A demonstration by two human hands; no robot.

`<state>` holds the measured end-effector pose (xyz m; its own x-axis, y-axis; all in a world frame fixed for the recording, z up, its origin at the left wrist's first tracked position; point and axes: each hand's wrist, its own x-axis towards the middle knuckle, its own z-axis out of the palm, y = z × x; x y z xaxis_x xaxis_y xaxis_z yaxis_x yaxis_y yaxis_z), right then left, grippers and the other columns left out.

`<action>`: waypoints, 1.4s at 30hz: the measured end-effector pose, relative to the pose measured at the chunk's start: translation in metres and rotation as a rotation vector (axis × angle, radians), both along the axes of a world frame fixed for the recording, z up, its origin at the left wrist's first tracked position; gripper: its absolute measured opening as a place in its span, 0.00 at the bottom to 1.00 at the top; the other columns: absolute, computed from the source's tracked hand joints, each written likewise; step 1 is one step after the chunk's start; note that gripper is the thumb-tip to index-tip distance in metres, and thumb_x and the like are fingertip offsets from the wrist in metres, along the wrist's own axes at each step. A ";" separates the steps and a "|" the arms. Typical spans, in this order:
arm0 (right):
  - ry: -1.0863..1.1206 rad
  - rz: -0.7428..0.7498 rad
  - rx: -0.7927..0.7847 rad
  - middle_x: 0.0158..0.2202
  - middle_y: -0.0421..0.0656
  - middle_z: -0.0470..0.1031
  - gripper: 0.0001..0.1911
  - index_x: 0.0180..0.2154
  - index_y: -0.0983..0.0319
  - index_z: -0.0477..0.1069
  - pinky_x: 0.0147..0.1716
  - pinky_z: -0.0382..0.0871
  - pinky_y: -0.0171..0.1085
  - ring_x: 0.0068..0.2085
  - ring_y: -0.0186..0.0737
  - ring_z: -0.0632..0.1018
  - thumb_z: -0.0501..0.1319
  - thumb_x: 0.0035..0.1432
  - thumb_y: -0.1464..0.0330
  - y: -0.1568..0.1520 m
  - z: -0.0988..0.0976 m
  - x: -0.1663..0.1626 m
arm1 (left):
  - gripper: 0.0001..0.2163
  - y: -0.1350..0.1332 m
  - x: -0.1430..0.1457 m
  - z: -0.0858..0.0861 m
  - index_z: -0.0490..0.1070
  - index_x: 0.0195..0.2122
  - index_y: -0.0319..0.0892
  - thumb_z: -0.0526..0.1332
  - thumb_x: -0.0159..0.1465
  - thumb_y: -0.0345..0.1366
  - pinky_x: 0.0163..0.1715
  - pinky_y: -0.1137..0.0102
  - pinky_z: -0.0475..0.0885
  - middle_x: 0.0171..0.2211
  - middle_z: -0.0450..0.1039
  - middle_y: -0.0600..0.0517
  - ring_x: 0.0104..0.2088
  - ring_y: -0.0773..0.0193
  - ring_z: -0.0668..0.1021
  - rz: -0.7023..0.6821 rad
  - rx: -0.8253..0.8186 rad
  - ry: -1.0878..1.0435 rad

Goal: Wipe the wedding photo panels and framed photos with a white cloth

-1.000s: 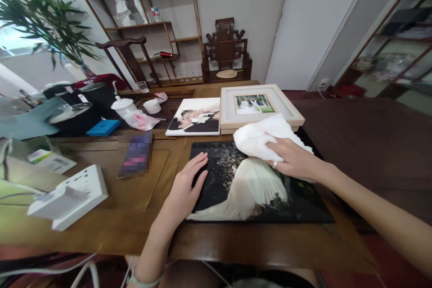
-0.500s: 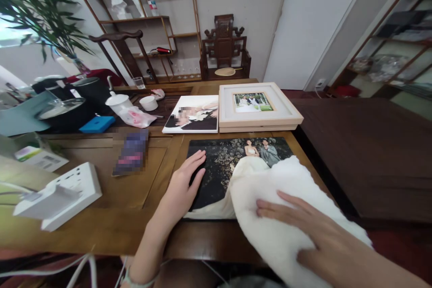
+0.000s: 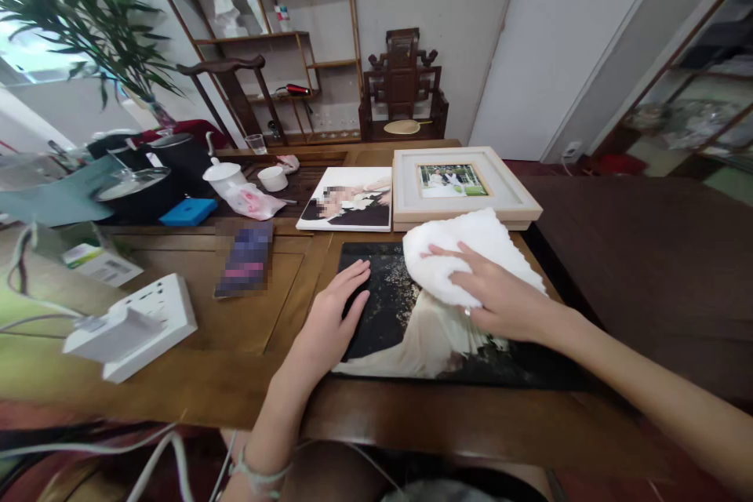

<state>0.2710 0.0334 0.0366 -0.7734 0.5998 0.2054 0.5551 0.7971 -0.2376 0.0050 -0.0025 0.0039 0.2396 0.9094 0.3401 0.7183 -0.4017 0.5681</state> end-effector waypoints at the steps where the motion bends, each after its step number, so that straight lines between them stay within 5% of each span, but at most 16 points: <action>1: -0.022 0.023 -0.013 0.62 0.59 0.59 0.13 0.32 0.65 0.71 0.61 0.48 0.58 0.65 0.56 0.53 0.54 0.42 0.79 -0.012 0.001 -0.001 | 0.15 0.000 0.000 0.000 0.70 0.52 0.35 0.53 0.67 0.33 0.60 0.57 0.64 0.57 0.69 0.42 0.59 0.57 0.70 -0.001 0.004 -0.001; 5: -0.069 0.157 -0.078 0.64 0.54 0.56 0.14 0.31 0.63 0.74 0.62 0.43 0.62 0.65 0.59 0.51 0.57 0.38 0.78 -0.072 0.005 -0.006 | 0.16 0.001 0.000 -0.002 0.70 0.52 0.35 0.52 0.67 0.33 0.60 0.57 0.64 0.57 0.68 0.42 0.59 0.57 0.69 -0.008 0.014 0.000; 9: -0.025 0.221 -0.102 0.61 0.44 0.63 0.23 0.43 0.59 0.74 0.64 0.47 0.50 0.63 0.47 0.59 0.56 0.43 0.78 -0.104 0.008 -0.011 | 0.16 0.000 -0.001 -0.002 0.70 0.53 0.35 0.52 0.67 0.33 0.60 0.58 0.63 0.58 0.68 0.42 0.60 0.57 0.69 -0.009 0.006 0.005; 15: 0.020 0.110 -0.129 0.61 0.56 0.63 0.21 0.41 0.65 0.74 0.61 0.48 0.58 0.62 0.55 0.61 0.56 0.41 0.76 -0.053 0.007 -0.019 | 0.16 -0.001 -0.001 -0.001 0.70 0.52 0.34 0.53 0.67 0.33 0.60 0.57 0.64 0.57 0.69 0.41 0.59 0.56 0.69 -0.007 0.010 0.002; 22: 0.030 -0.072 0.009 0.49 0.56 0.74 0.18 0.44 0.67 0.72 0.54 0.61 0.55 0.52 0.56 0.72 0.53 0.52 0.75 0.017 0.004 -0.038 | 0.15 -0.002 0.000 0.000 0.70 0.52 0.35 0.53 0.67 0.33 0.60 0.57 0.64 0.57 0.69 0.42 0.59 0.56 0.70 0.006 -0.001 -0.014; 28: -0.026 0.010 -0.017 0.60 0.61 0.61 0.17 0.39 0.67 0.74 0.60 0.46 0.61 0.64 0.58 0.56 0.56 0.44 0.75 -0.039 -0.006 -0.040 | 0.17 -0.002 -0.001 -0.001 0.68 0.54 0.34 0.52 0.67 0.33 0.60 0.58 0.63 0.58 0.67 0.41 0.60 0.57 0.68 0.002 -0.014 -0.008; 34: 0.033 0.156 0.067 0.62 0.57 0.60 0.03 0.21 0.59 0.70 0.60 0.43 0.62 0.65 0.61 0.53 0.62 0.42 0.68 -0.107 -0.011 -0.035 | 0.17 -0.001 0.000 -0.001 0.68 0.55 0.34 0.50 0.68 0.33 0.62 0.60 0.61 0.59 0.66 0.42 0.61 0.59 0.67 -0.001 -0.032 0.000; 37: -0.025 0.159 -0.010 0.62 0.56 0.60 0.06 0.27 0.60 0.73 0.60 0.47 0.59 0.64 0.58 0.55 0.61 0.41 0.70 -0.097 -0.004 -0.033 | 0.18 -0.001 0.000 -0.002 0.67 0.55 0.34 0.49 0.68 0.33 0.62 0.59 0.60 0.59 0.66 0.42 0.61 0.59 0.67 0.002 -0.040 0.001; 42: -0.033 -0.025 -0.005 0.58 0.60 0.65 0.20 0.41 0.66 0.74 0.59 0.52 0.57 0.61 0.54 0.63 0.56 0.44 0.74 -0.032 0.000 -0.038 | 0.17 -0.002 -0.001 -0.002 0.68 0.55 0.35 0.50 0.67 0.33 0.61 0.59 0.61 0.59 0.66 0.42 0.61 0.58 0.67 0.006 -0.031 -0.008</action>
<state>0.2335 0.0018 0.0366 -0.7645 0.6197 0.1775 0.5822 0.7820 -0.2227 0.0043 -0.0040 0.0015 0.2316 0.9209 0.3136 0.7157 -0.3796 0.5862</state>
